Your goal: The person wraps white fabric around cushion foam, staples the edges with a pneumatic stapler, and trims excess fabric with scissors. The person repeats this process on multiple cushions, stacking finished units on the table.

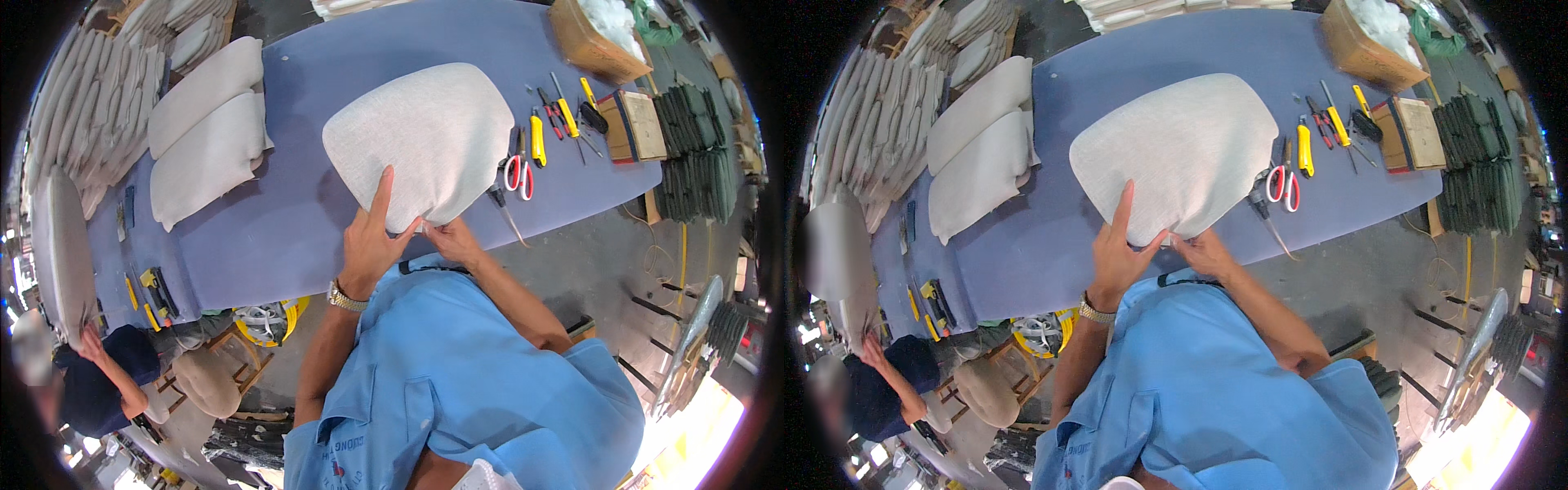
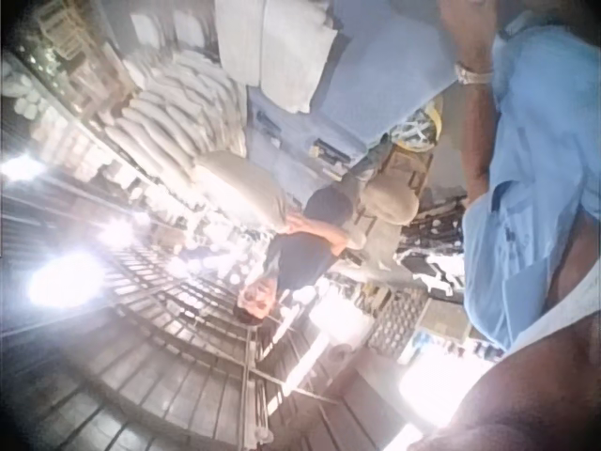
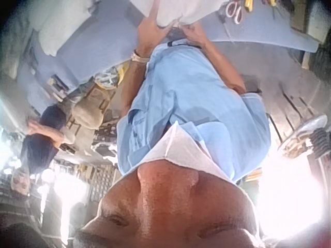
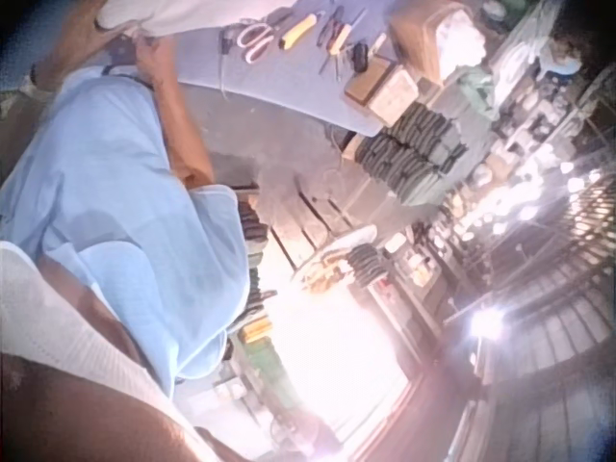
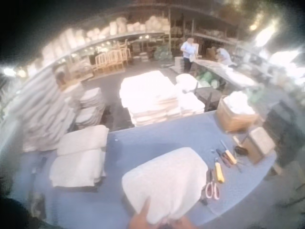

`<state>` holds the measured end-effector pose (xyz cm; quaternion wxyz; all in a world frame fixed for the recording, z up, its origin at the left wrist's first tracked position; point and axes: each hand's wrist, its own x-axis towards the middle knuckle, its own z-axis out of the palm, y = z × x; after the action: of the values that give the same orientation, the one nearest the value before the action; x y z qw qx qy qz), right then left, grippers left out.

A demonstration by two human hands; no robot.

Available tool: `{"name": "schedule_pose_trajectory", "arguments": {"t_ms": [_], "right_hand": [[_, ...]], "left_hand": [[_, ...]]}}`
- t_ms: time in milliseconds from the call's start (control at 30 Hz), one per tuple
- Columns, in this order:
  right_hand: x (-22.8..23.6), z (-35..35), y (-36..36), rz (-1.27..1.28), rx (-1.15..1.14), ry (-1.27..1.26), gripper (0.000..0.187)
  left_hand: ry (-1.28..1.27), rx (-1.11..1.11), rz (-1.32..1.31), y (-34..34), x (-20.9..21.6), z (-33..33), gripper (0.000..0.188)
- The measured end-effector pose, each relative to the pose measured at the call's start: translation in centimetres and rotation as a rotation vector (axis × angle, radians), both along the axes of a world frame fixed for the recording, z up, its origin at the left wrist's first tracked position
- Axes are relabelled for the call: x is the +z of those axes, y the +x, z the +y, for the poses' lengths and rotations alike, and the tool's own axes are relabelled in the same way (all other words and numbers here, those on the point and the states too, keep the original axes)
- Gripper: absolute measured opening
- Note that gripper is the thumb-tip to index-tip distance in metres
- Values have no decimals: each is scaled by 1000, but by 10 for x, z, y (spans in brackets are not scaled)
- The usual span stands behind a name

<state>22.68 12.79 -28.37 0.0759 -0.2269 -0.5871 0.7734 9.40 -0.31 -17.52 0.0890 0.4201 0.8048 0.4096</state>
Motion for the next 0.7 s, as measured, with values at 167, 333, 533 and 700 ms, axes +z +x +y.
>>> {"name": "schedule_pose_trajectory", "arguments": {"t_ms": [167,333,533,700], "right_hand": [[20,14,7,214,-135,-572,74],[49,44,-7,409,-282,-864,101],[32,55,-46,338,-303,-847,61],[83,57,-89,520,-272,-824,59]], "left_hand": [[-1,-97,156,-9,16,10,88],[4,-128,244,-9,38,18,83],[39,-110,287,-16,49,19,82],[67,-74,441,-37,105,15,88]]}}
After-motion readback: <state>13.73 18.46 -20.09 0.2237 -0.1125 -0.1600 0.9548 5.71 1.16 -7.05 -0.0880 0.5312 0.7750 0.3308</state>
